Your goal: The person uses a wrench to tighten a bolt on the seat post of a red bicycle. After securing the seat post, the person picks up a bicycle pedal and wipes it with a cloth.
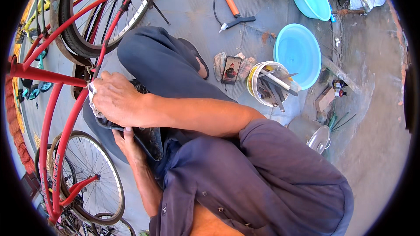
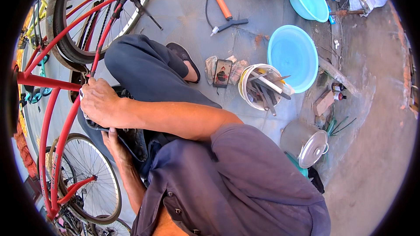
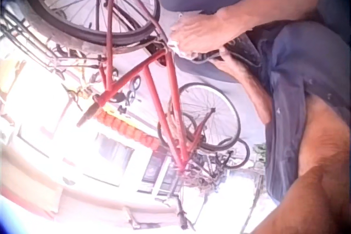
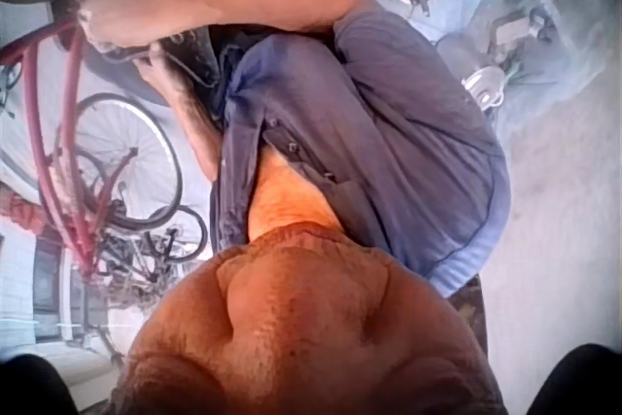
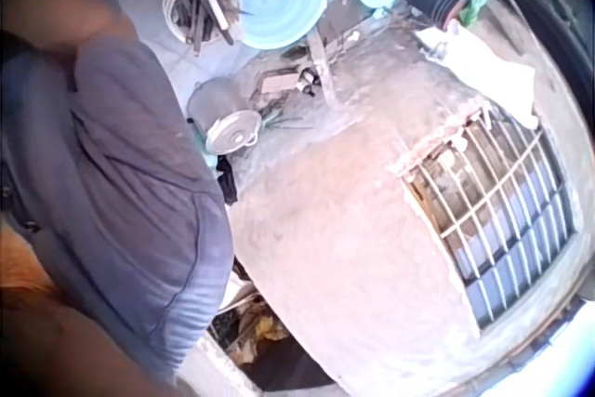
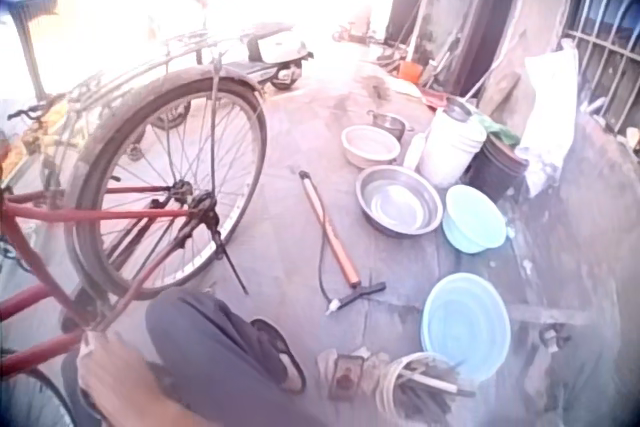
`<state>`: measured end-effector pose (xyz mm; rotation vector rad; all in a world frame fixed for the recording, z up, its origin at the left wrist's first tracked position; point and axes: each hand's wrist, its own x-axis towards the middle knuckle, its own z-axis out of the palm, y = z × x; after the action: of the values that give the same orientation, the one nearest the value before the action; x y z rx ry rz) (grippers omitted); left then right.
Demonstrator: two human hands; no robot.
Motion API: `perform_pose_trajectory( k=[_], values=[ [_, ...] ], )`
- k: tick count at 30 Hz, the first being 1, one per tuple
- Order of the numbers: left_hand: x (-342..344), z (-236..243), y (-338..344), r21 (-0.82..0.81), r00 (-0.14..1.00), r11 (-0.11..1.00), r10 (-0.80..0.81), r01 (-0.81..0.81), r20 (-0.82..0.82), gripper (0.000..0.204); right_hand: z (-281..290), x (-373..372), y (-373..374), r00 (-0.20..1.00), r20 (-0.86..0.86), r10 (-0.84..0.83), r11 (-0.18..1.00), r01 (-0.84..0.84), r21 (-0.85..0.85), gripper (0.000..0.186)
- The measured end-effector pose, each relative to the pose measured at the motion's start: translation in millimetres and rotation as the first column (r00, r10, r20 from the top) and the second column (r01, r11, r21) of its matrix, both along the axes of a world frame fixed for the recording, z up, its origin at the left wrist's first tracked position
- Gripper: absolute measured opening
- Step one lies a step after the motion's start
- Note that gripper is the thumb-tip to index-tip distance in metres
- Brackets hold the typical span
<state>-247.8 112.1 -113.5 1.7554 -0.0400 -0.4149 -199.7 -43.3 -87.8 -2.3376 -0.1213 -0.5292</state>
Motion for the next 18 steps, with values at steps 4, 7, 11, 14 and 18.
perform_pose_trajectory(
  k=[4, 7, 11, 14, 18],
  values=[
    [2.7, -2.9, 0.5, -0.013, 1.000, 1.000, 0.011, -0.011, -0.028, 0.075, -8.5, 10.9, -1.5, 0.996, -0.002, 0.086, 0.995, -0.086, 0.041, 0.014],
    [1.0, -5.7, 5.3, -0.001, 1.000, 1.000, 0.005, -0.005, -0.016, 0.077, -9.1, 17.0, -9.0, 0.979, -0.019, 0.201, 0.973, -0.197, 0.118, 0.015],
    [2.3, -1.1, -3.5, 0.057, 0.999, 0.998, 0.040, -0.041, 0.028, 0.080, -18.4, 14.5, 2.9, 0.998, 0.008, -0.059, 0.977, 0.056, 0.204, 0.016],
    [0.6, 0.4, -4.0, 0.085, 0.999, 0.996, 0.024, -0.028, 0.041, 0.080, -20.5, 4.8, 0.9, 0.999, 0.029, -0.031, 0.962, 0.022, 0.273, 0.015],
    [-2.7, -6.1, 9.8, 0.114, 0.997, 0.993, -0.014, 0.005, 0.081, 0.080, 7.9, 5.5, -31.6, 0.938, -0.135, 0.318, 0.878, -0.237, 0.416, 0.023]
  ],
)
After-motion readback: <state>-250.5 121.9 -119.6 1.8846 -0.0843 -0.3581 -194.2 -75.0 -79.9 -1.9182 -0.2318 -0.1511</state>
